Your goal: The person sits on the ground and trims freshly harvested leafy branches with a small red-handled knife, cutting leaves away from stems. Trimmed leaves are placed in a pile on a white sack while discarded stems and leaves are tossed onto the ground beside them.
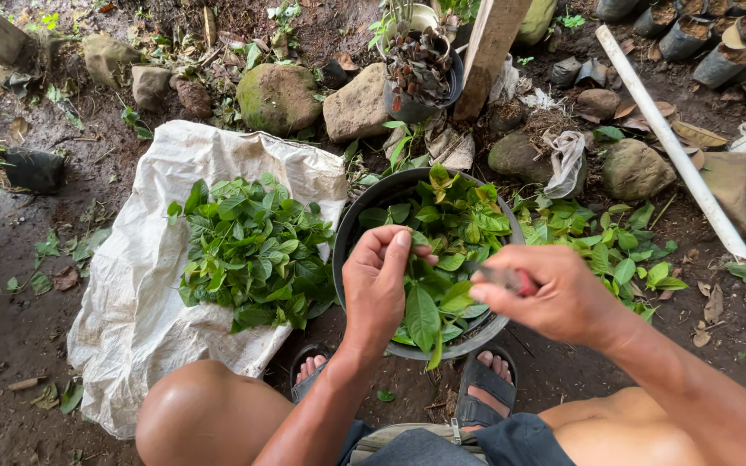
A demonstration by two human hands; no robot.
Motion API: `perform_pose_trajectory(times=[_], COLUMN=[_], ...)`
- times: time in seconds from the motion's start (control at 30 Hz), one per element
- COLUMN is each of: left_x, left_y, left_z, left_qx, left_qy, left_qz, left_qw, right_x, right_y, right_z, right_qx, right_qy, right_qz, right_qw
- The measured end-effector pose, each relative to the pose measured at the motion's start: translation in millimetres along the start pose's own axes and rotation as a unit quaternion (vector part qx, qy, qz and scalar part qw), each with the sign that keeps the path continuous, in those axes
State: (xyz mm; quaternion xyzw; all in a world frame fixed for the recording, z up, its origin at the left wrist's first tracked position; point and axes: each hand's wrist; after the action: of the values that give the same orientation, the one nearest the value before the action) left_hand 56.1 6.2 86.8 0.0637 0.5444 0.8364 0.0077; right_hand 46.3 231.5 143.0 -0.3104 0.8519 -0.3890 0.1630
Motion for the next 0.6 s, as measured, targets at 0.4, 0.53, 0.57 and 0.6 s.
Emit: perform_pose_trajectory(times=[0.4,0.53,0.57,0.6], left_x=[-2.1,-1.7,-2.9,-4.5], left_y=[8.7,12.9,12.7,12.2], left_z=[6.0,9.7,11.5,13.3], left_qx=[-0.007,-0.052,-0.063,-0.074], left_qy=[0.07,0.07,0.078,0.087], left_qz=[0.035,0.068,0.093,0.116], left_qw=[0.997,0.994,0.991,0.987], right_x=[17.2,18.6,19.4,20.5], right_y=[-19.9,-16.8,-13.9,-9.9], right_z=[18.4,25.8,27.8,29.7], right_qx=[-0.09,-0.075,-0.089,-0.101], right_qy=[-0.02,0.041,0.06,0.079], right_qz=[-0.075,-0.054,-0.026,0.003], right_qw=[0.993,0.995,0.994,0.992])
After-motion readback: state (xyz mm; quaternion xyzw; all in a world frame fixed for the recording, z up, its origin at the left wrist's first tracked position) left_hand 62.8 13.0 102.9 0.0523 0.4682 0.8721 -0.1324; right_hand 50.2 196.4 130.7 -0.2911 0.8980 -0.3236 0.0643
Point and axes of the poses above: each hand's wrist, its own x-axis towards the middle knuckle, its own z-axis out of the palm, y = z × x, and after that the axes turned 14 degrees about -y, right-handed
